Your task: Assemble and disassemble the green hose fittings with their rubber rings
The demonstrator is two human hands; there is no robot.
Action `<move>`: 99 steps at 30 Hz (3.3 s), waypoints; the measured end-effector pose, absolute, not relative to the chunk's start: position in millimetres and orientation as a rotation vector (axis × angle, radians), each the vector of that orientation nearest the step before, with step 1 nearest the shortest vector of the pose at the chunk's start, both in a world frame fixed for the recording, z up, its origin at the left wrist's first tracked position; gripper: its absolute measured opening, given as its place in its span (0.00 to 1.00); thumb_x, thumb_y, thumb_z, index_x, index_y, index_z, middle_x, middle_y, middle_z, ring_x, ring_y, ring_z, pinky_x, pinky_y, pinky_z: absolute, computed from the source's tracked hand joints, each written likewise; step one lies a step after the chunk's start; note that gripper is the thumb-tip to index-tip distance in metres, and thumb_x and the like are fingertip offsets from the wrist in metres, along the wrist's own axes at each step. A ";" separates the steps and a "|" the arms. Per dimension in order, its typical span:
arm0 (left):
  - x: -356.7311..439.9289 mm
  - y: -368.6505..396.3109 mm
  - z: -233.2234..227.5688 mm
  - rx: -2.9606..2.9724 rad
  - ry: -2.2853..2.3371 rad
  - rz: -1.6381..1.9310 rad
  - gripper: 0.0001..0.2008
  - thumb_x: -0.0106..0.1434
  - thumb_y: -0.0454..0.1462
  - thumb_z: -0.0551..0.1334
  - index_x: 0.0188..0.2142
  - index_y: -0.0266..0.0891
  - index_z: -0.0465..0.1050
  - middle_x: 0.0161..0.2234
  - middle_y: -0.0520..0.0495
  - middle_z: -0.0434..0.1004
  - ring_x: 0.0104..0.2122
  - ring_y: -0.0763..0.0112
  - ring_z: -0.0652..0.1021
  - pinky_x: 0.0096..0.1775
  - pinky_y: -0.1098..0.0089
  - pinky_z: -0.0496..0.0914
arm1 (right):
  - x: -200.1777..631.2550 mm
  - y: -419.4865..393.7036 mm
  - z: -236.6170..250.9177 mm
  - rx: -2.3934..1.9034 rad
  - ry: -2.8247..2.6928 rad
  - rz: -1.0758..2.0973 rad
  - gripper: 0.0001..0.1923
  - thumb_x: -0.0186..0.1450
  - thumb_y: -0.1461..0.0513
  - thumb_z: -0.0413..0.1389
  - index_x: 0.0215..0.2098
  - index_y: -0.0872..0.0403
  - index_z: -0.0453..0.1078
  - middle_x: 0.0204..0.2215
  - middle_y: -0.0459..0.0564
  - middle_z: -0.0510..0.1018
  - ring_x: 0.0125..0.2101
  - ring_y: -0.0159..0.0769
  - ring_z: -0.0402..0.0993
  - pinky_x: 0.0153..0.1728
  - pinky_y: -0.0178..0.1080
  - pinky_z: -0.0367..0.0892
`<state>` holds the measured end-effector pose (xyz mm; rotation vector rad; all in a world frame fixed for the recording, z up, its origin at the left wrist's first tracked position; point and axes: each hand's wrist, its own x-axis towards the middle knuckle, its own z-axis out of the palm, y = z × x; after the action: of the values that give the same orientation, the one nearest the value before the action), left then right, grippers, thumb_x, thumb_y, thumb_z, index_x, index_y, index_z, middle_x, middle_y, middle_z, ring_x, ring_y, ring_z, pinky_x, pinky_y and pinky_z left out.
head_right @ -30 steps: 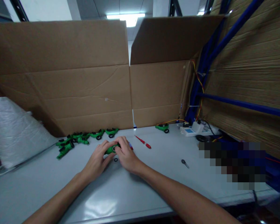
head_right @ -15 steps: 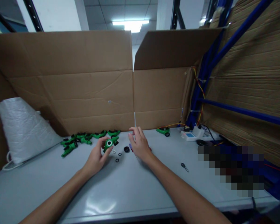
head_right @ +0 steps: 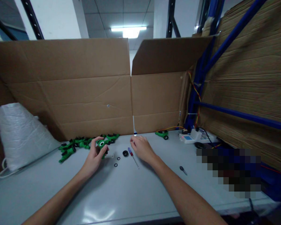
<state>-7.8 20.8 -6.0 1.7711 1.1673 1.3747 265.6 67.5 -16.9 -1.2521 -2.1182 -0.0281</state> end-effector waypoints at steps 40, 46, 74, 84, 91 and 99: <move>-9.2 22.8 7.7 1.359 1.095 1.550 0.30 0.65 0.58 0.66 0.57 0.43 0.73 0.38 0.46 0.80 0.37 0.63 0.81 0.35 0.70 0.68 | 246.3 39.8 -17.5 -1.066 -2.515 0.073 0.19 0.72 0.60 0.58 0.61 0.48 0.71 0.51 0.54 0.77 0.52 0.49 0.64 0.55 0.49 0.61; -5.3 24.0 -1.3 1.239 1.128 1.475 0.41 0.56 0.54 0.75 0.61 0.38 0.67 0.32 0.50 0.77 0.35 0.65 0.79 0.34 0.71 0.68 | 247.1 39.5 -18.1 -1.024 -2.516 0.048 0.15 0.74 0.64 0.55 0.57 0.48 0.74 0.49 0.54 0.78 0.51 0.48 0.65 0.54 0.49 0.61; -1.6 16.3 -1.1 1.357 0.910 1.226 0.33 0.55 0.49 0.78 0.55 0.38 0.73 0.41 0.46 0.82 0.40 0.65 0.81 0.44 0.68 0.74 | 218.0 16.8 -11.4 -0.733 -2.055 0.314 0.11 0.74 0.62 0.58 0.54 0.50 0.67 0.46 0.53 0.76 0.46 0.44 0.73 0.50 0.46 0.70; -5.5 20.6 -9.0 1.398 0.913 1.207 0.33 0.56 0.48 0.77 0.56 0.38 0.72 0.46 0.42 0.84 0.43 0.62 0.82 0.44 0.68 0.73 | 215.1 19.6 -11.6 -0.684 -1.991 0.483 0.12 0.72 0.63 0.59 0.53 0.50 0.71 0.47 0.52 0.76 0.46 0.42 0.76 0.50 0.45 0.72; -5.8 22.8 -9.3 1.410 0.934 1.205 0.28 0.57 0.47 0.77 0.50 0.37 0.72 0.40 0.46 0.82 0.36 0.68 0.80 0.37 0.72 0.70 | 213.1 22.6 -11.3 -0.704 -1.921 0.566 0.10 0.69 0.63 0.62 0.49 0.50 0.73 0.43 0.50 0.79 0.44 0.41 0.77 0.49 0.45 0.73; -4.5 20.9 -6.8 1.430 0.983 1.229 0.24 0.55 0.48 0.78 0.40 0.38 0.71 0.33 0.51 0.79 0.31 0.70 0.77 0.33 0.74 0.65 | 212.1 24.1 -15.4 -0.651 -1.863 0.662 0.10 0.68 0.64 0.63 0.48 0.51 0.73 0.43 0.49 0.79 0.44 0.39 0.78 0.49 0.44 0.75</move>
<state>-4.5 20.9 -6.8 1.4305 0.9826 1.2286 212.1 24.1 -15.4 -0.6510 -1.8627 0.6616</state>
